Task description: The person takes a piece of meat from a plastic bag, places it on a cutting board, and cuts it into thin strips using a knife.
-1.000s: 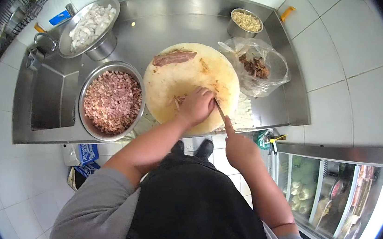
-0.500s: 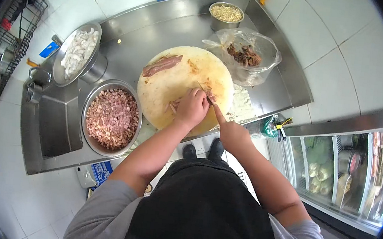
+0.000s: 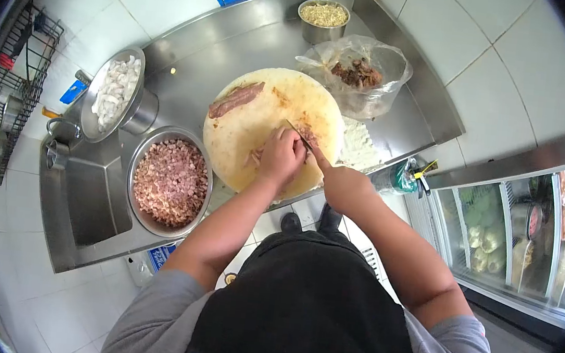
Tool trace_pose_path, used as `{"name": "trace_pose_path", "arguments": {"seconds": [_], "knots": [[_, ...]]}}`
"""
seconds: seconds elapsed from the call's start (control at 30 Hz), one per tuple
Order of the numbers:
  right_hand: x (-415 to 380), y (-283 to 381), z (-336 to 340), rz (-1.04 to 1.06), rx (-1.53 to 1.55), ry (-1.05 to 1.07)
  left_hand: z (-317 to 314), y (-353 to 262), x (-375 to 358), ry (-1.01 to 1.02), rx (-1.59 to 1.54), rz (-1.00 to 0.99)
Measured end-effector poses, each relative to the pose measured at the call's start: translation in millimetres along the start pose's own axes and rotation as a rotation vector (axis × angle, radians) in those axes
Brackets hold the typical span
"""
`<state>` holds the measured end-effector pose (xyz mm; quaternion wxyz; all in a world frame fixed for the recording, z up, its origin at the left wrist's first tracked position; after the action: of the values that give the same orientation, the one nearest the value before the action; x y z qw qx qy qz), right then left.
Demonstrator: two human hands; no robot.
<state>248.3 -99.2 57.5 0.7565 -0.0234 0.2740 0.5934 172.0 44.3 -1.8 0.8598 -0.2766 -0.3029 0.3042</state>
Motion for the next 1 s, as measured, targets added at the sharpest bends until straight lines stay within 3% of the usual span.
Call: {"name": "trace_pose_path", "arguments": {"seconds": [0.17,0.23,0.37,0.57,0.67,0.8,0.87,1.0], "knots": [[-24,11,10,0.032,0.002,0.053,6,2,-6,0.018,0.100,0.069],[-7,6,-10,-0.015,0.007,0.060,5,-3,-8,-0.014,0.131,-0.019],[9,5,-7,0.035,0.016,-0.040,5,0,-7,0.014,0.122,-0.004],[-24,13,2,0.004,0.058,0.116,12,-5,-12,-0.046,0.047,0.029],[5,2,-25,0.010,0.048,-0.001,7,-2,-10,-0.025,0.104,-0.004],[0,9,2,0.040,-0.006,-0.001,10,-5,-8,-0.032,0.107,0.016],[-30,26,29,0.027,0.015,0.115,14,-7,-10,-0.025,0.071,0.047],[1,7,-26,0.010,0.091,0.006,7,-1,-11,-0.041,0.077,0.005]]}}
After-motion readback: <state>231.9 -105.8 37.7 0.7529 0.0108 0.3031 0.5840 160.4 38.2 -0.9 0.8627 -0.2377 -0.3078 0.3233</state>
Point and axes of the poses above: each hand's wrist, its own x-axis towards the middle knuckle, its own z-axis out of the back of the hand, y = z × x, the point moved 6 cm from there along x, towards the middle knuckle, and after that the axes turned 8 degrees about z, right-handed, at the moved point
